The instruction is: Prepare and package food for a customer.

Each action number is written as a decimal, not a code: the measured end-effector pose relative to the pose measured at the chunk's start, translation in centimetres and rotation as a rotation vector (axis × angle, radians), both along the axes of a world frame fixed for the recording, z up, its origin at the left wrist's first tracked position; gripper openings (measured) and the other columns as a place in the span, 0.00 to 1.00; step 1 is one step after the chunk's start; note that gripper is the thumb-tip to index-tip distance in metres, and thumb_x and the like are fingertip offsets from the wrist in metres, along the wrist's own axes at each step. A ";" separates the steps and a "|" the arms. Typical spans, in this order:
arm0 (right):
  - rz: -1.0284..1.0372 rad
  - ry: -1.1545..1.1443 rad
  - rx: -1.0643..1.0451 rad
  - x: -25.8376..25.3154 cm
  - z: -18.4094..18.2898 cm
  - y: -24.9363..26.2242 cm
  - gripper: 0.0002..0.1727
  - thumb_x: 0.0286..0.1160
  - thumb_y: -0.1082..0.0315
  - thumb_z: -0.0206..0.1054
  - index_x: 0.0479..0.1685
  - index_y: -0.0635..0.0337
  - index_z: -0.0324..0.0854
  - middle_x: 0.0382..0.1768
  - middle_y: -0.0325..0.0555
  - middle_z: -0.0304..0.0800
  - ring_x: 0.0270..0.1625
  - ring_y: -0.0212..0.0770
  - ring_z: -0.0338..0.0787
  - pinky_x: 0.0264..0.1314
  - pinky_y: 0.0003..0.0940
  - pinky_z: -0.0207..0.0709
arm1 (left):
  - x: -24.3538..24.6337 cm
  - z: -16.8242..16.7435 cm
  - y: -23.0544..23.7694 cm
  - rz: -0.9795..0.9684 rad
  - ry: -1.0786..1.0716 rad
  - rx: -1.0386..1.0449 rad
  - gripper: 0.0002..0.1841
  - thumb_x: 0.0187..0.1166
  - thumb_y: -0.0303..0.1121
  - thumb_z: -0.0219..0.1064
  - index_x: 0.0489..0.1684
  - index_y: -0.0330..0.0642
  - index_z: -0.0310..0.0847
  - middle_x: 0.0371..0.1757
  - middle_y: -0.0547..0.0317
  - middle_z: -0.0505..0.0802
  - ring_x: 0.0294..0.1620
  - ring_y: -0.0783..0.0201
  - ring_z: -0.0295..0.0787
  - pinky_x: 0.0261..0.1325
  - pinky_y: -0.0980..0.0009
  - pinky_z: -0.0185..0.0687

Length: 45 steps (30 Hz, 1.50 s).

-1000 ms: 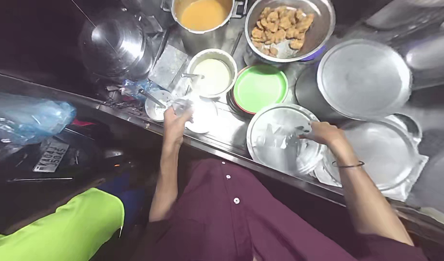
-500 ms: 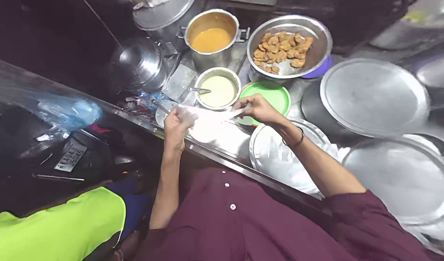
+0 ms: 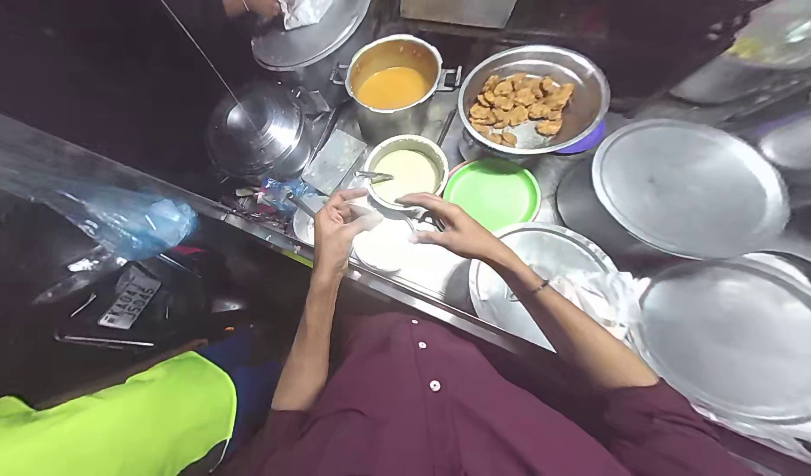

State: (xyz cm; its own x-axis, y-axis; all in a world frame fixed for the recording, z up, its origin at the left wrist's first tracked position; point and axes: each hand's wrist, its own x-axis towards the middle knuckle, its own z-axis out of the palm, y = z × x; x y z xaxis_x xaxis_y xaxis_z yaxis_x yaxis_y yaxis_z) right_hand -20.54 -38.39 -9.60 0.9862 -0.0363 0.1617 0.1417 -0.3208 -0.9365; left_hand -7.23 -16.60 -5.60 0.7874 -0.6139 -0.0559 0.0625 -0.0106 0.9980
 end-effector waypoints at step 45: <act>-0.782 -0.023 0.966 12.4 -1.6 11.5 0.17 0.91 0.58 0.58 0.43 0.61 0.86 0.37 0.46 0.92 0.41 0.37 0.91 0.52 0.39 0.88 | 10.8 -4.1 0.7 0.009 0.141 0.013 0.15 0.65 0.20 0.78 0.51 0.35 0.88 0.44 0.45 0.94 0.34 0.54 0.93 0.35 0.57 0.94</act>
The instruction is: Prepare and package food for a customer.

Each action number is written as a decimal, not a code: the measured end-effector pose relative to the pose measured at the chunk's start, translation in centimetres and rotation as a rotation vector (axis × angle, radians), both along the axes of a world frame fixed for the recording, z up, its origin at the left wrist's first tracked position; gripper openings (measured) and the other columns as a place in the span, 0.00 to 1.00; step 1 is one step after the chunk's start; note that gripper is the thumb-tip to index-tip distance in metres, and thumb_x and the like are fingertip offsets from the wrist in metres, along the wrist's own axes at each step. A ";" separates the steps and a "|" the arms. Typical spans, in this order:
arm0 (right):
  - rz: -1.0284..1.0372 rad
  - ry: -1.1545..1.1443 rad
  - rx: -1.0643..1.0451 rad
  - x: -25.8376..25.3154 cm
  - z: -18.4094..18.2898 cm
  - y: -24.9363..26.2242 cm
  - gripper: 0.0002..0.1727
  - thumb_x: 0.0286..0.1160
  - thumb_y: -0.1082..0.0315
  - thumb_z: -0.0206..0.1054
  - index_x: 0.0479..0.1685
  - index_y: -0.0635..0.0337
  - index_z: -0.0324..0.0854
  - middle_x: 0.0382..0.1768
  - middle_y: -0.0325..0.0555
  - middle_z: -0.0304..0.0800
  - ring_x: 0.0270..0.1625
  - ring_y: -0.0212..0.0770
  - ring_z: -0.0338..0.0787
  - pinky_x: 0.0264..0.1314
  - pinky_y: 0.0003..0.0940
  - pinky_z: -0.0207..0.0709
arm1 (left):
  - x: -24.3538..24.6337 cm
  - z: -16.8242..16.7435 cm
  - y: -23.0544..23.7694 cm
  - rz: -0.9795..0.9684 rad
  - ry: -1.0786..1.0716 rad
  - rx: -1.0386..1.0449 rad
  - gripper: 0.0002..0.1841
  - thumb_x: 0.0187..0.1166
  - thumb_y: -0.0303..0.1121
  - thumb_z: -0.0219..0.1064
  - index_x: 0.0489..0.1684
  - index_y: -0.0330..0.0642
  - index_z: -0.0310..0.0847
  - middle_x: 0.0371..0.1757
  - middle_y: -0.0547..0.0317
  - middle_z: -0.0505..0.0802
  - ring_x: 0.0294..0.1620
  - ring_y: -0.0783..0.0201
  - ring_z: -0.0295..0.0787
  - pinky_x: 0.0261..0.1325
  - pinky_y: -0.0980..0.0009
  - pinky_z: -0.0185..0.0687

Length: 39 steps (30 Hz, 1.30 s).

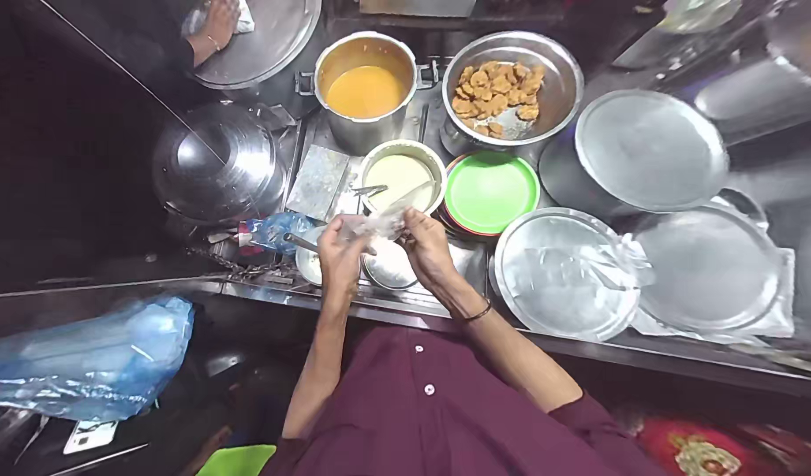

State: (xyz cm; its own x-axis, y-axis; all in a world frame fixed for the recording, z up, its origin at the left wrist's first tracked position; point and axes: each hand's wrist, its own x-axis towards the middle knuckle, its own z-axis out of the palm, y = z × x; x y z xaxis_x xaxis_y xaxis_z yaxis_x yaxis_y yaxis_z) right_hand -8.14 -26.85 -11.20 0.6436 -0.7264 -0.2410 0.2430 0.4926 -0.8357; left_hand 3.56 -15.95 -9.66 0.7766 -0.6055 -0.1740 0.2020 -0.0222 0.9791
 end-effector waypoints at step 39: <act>0.473 1.265 -0.893 8.9 -17.0 -27.8 0.40 0.91 0.38 0.39 0.53 0.64 0.88 0.54 0.67 0.92 0.66 0.68 0.87 0.76 0.74 0.65 | 6.2 -0.4 3.1 0.004 -0.873 0.771 0.21 0.74 0.22 0.57 0.59 0.44 0.92 0.68 0.53 0.92 0.72 0.54 0.86 0.75 0.52 0.79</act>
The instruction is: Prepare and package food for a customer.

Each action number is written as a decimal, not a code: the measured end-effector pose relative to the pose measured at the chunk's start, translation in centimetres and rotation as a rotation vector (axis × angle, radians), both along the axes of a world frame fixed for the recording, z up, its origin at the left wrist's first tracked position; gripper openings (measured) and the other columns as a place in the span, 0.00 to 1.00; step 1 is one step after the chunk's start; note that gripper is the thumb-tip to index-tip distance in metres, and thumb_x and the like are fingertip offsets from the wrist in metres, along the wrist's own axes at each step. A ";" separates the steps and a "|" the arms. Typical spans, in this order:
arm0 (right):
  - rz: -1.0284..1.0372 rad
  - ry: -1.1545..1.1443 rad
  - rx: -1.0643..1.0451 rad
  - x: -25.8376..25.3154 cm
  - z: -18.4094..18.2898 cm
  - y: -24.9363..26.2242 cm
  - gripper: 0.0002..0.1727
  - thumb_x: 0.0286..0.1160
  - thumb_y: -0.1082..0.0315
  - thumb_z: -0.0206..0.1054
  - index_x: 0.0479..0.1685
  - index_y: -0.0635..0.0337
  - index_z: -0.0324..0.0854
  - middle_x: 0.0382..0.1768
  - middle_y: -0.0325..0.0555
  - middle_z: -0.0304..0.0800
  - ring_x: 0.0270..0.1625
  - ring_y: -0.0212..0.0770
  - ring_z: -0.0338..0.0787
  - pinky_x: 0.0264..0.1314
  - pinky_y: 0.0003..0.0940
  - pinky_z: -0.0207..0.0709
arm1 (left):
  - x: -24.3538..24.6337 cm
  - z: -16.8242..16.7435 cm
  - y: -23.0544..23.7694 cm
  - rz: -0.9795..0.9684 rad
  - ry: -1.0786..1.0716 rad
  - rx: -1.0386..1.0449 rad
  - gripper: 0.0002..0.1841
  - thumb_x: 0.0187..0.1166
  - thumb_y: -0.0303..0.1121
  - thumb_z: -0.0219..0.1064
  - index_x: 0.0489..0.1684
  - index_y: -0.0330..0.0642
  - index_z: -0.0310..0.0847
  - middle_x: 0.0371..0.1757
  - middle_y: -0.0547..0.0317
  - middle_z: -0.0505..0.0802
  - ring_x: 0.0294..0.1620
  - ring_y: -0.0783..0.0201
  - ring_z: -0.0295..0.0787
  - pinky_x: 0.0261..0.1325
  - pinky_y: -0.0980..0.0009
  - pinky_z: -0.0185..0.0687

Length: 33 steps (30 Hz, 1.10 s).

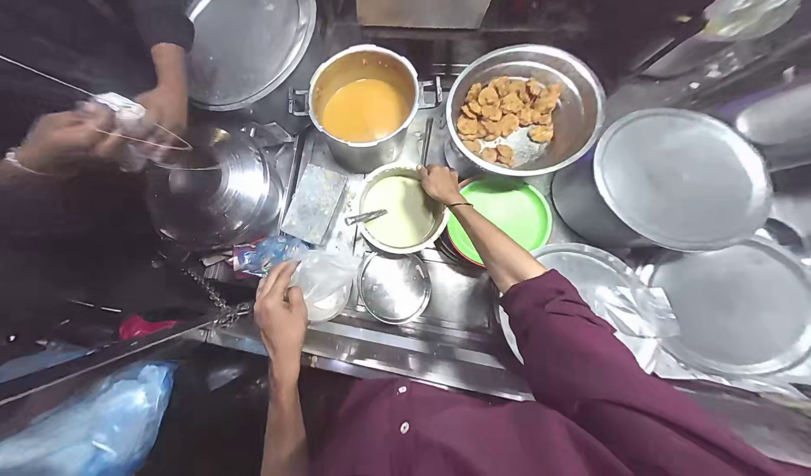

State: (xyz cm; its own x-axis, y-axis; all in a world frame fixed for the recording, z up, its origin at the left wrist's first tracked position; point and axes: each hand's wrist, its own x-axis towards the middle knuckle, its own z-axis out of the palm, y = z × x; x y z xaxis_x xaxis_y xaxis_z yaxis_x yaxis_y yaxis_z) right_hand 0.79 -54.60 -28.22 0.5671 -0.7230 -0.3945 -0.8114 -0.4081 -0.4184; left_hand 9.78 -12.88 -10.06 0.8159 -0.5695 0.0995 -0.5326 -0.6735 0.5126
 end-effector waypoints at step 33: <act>0.931 0.417 -0.288 10.0 -6.1 -10.2 0.18 0.85 0.67 0.59 0.66 0.65 0.84 0.61 0.67 0.88 0.69 0.69 0.84 0.74 0.70 0.69 | 0.8 -3.2 -2.7 -0.032 0.009 0.120 0.18 0.71 0.29 0.66 0.58 0.44 0.93 0.65 0.54 0.93 0.64 0.50 0.88 0.65 0.49 0.82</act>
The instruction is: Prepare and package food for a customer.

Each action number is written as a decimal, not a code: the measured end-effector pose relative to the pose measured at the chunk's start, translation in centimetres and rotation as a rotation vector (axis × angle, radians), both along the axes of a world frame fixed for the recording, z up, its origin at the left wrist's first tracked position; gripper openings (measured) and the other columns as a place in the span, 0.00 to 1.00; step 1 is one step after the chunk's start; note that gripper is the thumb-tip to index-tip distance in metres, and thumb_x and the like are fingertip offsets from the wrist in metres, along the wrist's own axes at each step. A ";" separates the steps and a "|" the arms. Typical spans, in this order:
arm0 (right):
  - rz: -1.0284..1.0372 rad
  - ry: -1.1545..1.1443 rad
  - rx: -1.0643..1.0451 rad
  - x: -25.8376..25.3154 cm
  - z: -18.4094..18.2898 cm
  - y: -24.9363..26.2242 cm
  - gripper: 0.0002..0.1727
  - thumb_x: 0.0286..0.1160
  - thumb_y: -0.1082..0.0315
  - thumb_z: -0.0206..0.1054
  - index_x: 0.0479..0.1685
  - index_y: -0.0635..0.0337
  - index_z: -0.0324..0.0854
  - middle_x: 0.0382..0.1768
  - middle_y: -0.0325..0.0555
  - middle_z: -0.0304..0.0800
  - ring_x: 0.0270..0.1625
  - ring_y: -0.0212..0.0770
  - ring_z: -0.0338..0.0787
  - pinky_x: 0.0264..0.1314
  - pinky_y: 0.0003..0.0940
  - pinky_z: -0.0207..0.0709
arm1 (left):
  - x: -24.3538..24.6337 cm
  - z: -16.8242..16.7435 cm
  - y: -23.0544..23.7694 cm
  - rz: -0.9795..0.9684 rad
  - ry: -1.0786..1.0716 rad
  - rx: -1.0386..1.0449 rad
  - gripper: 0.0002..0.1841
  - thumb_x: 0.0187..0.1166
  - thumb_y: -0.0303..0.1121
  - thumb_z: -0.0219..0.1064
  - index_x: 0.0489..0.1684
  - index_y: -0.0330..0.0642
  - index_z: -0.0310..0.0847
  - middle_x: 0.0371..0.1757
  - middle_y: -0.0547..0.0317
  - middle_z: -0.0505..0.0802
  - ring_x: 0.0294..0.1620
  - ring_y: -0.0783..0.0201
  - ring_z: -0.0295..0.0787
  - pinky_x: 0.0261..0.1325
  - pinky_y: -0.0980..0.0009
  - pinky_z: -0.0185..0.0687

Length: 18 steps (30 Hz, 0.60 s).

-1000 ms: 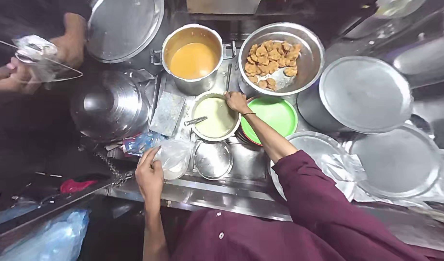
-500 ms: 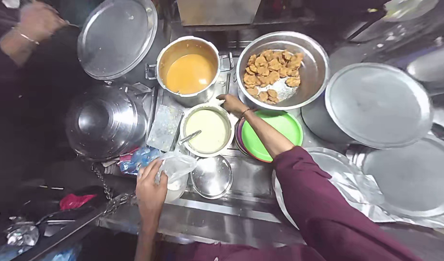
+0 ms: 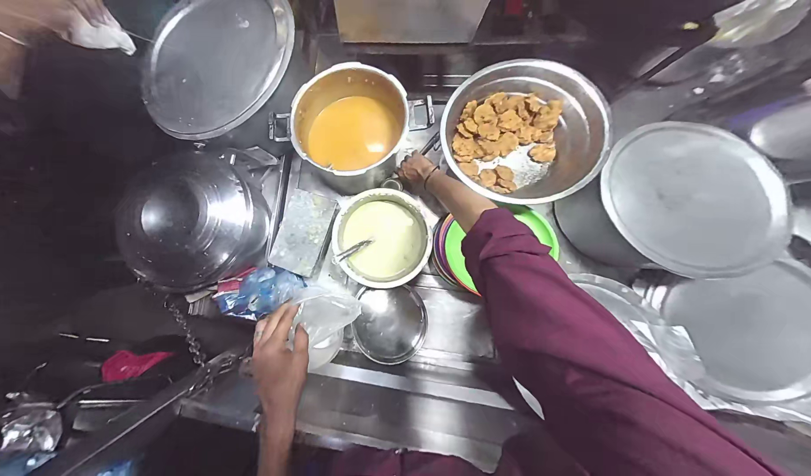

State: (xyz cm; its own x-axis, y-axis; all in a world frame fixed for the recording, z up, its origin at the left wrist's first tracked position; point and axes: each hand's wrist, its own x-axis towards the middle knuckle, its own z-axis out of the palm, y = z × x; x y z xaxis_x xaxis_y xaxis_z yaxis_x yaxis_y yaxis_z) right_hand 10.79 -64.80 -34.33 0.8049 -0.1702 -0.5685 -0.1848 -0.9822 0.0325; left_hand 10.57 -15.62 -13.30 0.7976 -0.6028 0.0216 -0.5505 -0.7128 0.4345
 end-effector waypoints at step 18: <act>-0.176 -0.026 -0.065 0.4 11.9 12.4 0.10 0.77 0.81 0.59 0.49 0.78 0.84 0.50 0.72 0.87 0.56 0.70 0.89 0.52 0.65 0.82 | 2.5 2.4 2.0 0.005 -0.198 -0.074 0.20 0.71 0.27 0.64 0.61 0.44 0.92 0.69 0.55 0.92 0.65 0.50 0.89 0.67 0.50 0.82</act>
